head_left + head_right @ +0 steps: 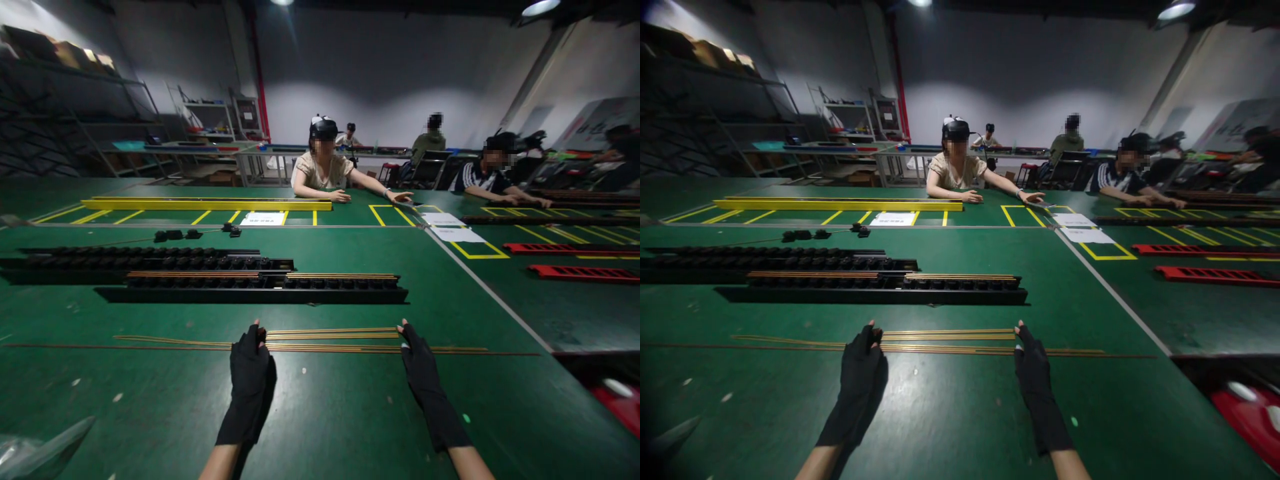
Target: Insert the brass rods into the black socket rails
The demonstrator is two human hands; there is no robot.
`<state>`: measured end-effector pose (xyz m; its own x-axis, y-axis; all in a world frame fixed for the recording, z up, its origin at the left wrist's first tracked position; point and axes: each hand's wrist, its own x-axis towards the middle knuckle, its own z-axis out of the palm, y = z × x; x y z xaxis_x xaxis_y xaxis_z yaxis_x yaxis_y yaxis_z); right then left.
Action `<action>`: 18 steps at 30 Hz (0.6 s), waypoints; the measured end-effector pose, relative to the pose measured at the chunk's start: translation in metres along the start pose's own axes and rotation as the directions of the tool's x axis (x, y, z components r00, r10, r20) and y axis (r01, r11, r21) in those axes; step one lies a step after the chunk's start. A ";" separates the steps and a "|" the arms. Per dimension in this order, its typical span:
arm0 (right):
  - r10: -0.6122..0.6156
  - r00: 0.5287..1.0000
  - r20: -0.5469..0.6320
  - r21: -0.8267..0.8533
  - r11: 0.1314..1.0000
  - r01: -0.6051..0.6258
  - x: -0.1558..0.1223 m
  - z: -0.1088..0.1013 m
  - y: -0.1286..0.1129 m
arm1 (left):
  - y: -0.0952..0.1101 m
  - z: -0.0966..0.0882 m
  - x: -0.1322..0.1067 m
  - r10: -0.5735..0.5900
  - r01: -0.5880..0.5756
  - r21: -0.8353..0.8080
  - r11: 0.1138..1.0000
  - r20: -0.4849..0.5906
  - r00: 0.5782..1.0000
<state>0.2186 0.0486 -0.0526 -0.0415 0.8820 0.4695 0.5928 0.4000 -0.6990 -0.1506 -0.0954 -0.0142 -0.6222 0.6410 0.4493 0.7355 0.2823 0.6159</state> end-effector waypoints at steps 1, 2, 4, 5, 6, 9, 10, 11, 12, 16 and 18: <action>0.021 1.000 -0.004 0.023 1.000 -0.021 0.000 0.000 0.001 | 0.000 0.000 0.001 0.002 -0.002 -0.021 1.000 0.000 1.000; 0.047 0.999 -0.006 0.053 0.998 -0.047 0.000 0.001 0.001 | 0.000 -0.001 0.001 0.005 -0.005 -0.032 0.999 0.001 1.000; 0.109 0.994 -0.015 0.122 0.987 -0.106 -0.001 0.000 0.002 | 0.000 -0.002 0.002 0.010 -0.010 -0.033 0.999 0.003 1.000; 0.135 0.991 -0.024 0.157 0.979 -0.130 -0.001 -0.001 0.002 | -0.001 -0.002 0.002 0.011 -0.011 -0.027 1.000 0.004 1.000; 0.155 0.987 -0.033 0.195 0.970 -0.145 -0.001 -0.003 0.002 | -0.001 -0.002 0.002 0.012 -0.012 -0.020 1.000 0.008 1.000; 0.200 0.979 -0.030 0.327 0.928 -0.179 0.005 -0.013 -0.004 | -0.002 -0.002 0.001 0.013 -0.013 0.017 1.000 0.023 1.000; 0.223 0.975 -0.017 0.381 0.903 -0.200 0.010 -0.017 -0.007 | -0.003 -0.001 0.001 0.013 -0.014 0.033 0.999 0.028 1.000; 0.253 0.967 -0.008 0.436 0.871 -0.225 0.016 -0.020 -0.010 | -0.003 0.000 0.000 0.013 -0.014 0.051 0.999 0.031 0.999; 0.281 0.960 0.003 0.491 0.835 -0.246 0.024 -0.023 -0.014 | -0.003 0.002 -0.001 0.012 -0.014 0.071 0.997 0.032 0.999; 0.284 0.959 0.007 0.562 0.792 -0.239 0.068 -0.026 -0.026 | -0.001 0.010 -0.006 0.021 -0.023 0.155 0.988 0.018 1.000; 0.279 0.960 0.016 0.587 0.775 -0.234 0.091 -0.020 -0.032 | 0.000 0.013 -0.010 0.052 -0.053 0.194 0.980 0.012 0.999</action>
<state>0.2123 0.1108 0.0232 0.1126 0.9623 0.2476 -0.0031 0.2495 -0.9684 -0.1414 -0.0928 -0.0271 -0.5801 0.6634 0.4726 0.8055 0.3812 0.4536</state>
